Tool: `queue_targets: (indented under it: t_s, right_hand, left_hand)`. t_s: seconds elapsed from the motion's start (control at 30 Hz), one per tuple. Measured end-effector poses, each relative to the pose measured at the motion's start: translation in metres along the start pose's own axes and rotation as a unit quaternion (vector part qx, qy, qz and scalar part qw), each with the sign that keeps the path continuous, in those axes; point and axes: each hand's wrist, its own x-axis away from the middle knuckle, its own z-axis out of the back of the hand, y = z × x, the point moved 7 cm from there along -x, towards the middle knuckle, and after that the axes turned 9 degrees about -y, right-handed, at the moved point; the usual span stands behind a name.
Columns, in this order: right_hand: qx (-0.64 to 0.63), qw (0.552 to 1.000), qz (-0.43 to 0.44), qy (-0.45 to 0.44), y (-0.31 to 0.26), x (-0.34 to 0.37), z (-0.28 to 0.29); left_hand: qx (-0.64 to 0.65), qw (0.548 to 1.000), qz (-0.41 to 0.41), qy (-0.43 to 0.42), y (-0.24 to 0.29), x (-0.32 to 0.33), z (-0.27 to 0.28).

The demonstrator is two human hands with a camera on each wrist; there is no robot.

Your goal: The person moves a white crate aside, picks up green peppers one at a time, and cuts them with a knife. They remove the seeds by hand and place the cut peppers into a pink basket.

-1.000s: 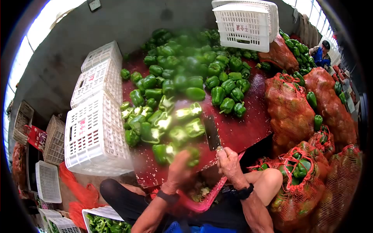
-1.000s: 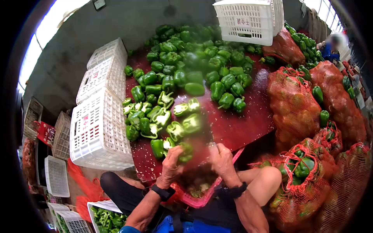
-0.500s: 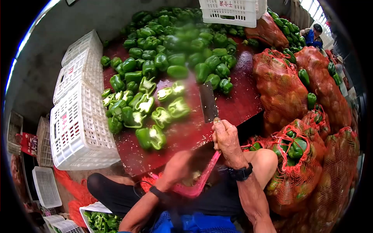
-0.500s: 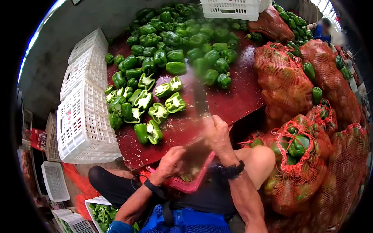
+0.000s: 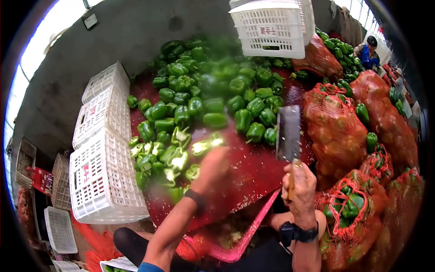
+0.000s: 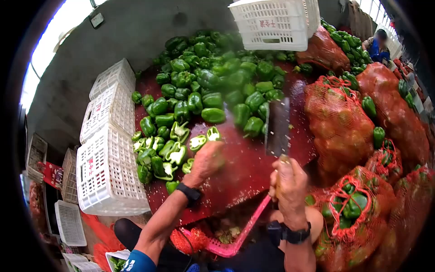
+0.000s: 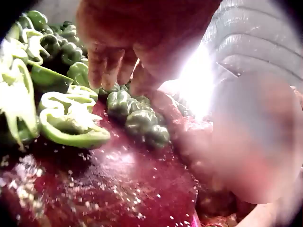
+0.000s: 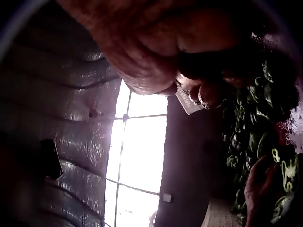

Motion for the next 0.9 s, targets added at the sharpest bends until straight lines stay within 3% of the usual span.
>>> queue_targets:
  t_s: [0.1,0.13,0.23,0.37,0.5,0.6,0.63,0.77,0.9]
  right_hand:
    - [0.007,0.999,-0.021,0.028,0.008,-0.006,0.014]
    - [0.025,0.999,-0.032,0.027,0.013,-0.008,0.019]
    - [0.041,0.997,-0.039,0.046,0.005,-0.01,0.021]
    - [0.041,0.997,-0.025,0.065,0.008,-0.016,0.032]
    - [0.018,0.998,-0.027,0.06,0.007,-0.016,0.026]
    - [0.029,0.998,-0.037,0.043,0.012,-0.017,0.02]
    - [0.035,0.998,-0.037,0.035,0.012,-0.017,0.019]
    - [0.08,0.996,-0.043,0.023,0.019,-0.017,0.017]
    - [0.072,0.995,-0.063,0.001,0.026,-0.013,0.009]
  left_hand:
    - [-0.06,0.997,-0.041,-0.026,-0.008,-0.029,-0.035]
    - [-0.023,0.997,-0.076,0.012,-0.002,-0.041,-0.038]
    - [-0.004,1.0,-0.017,0.002,-0.011,-0.082,-0.061]
    - [-0.034,0.998,-0.035,0.03,0.002,-0.135,-0.063]
    - [-0.129,0.984,-0.114,-0.04,0.008,-0.156,-0.097]
    - [-0.123,0.988,-0.08,-0.044,0.01,-0.148,-0.118]
    - [-0.127,0.986,-0.053,-0.089,0.01,-0.147,-0.123]
    - [-0.114,0.987,-0.002,-0.115,0.014,-0.103,-0.113]
    - [-0.085,0.987,0.133,0.005,0.001,-0.039,-0.066]
